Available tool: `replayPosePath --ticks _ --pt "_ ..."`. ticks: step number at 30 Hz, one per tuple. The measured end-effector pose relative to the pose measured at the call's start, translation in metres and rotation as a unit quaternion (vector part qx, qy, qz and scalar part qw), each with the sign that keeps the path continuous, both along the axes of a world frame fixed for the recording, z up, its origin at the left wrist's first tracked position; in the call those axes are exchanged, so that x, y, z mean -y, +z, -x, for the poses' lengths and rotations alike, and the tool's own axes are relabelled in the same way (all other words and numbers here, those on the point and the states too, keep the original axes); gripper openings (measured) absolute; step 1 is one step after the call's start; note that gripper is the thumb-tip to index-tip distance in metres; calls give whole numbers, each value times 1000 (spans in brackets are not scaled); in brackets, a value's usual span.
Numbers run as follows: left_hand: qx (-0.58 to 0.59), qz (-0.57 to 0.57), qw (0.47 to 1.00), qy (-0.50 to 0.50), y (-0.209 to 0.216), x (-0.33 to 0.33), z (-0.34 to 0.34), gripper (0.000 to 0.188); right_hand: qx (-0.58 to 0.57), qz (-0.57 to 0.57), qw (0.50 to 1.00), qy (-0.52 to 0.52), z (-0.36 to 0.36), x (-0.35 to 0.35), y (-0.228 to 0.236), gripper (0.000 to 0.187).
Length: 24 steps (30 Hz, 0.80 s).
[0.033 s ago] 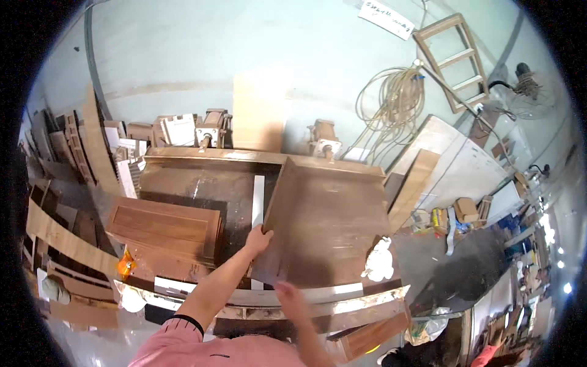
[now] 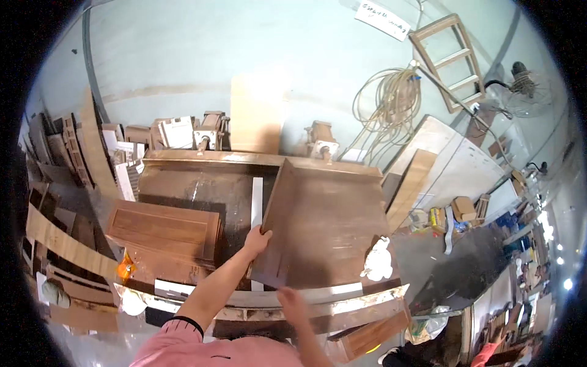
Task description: The person picks up finished wood panels one at a time and aligns them onto a guide rail on a workshop bench, checking their fit by hand.
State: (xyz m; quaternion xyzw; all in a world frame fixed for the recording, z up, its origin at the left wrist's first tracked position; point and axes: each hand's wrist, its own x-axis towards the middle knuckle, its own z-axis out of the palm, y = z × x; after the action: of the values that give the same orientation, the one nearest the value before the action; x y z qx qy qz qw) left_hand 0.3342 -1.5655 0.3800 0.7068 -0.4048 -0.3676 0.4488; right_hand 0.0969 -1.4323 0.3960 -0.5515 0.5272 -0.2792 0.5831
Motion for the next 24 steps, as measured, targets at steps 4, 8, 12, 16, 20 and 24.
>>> replayPosePath --ticks 4,8,12,16,20,24 --pt "-201 6 980 -14 19 -17 -3 41 54 -107 984 -129 38 -39 -33 41" --pt "-218 58 974 -22 79 -62 -4 39 97 -192 967 -137 30 -57 1 63" --pt "-269 129 954 -1 124 -104 -28 41 197 -177 955 -134 6 -60 25 67" --pt "-264 179 948 20 158 -151 -63 39 214 -38 976 -19 -21 -56 37 55" --pt "-264 219 938 51 163 -194 -95 36 162 7 986 -27 -68 -64 66 12" --pt "-260 262 926 80 152 -234 -123 37 126 -21 991 34 -97 -77 71 18"
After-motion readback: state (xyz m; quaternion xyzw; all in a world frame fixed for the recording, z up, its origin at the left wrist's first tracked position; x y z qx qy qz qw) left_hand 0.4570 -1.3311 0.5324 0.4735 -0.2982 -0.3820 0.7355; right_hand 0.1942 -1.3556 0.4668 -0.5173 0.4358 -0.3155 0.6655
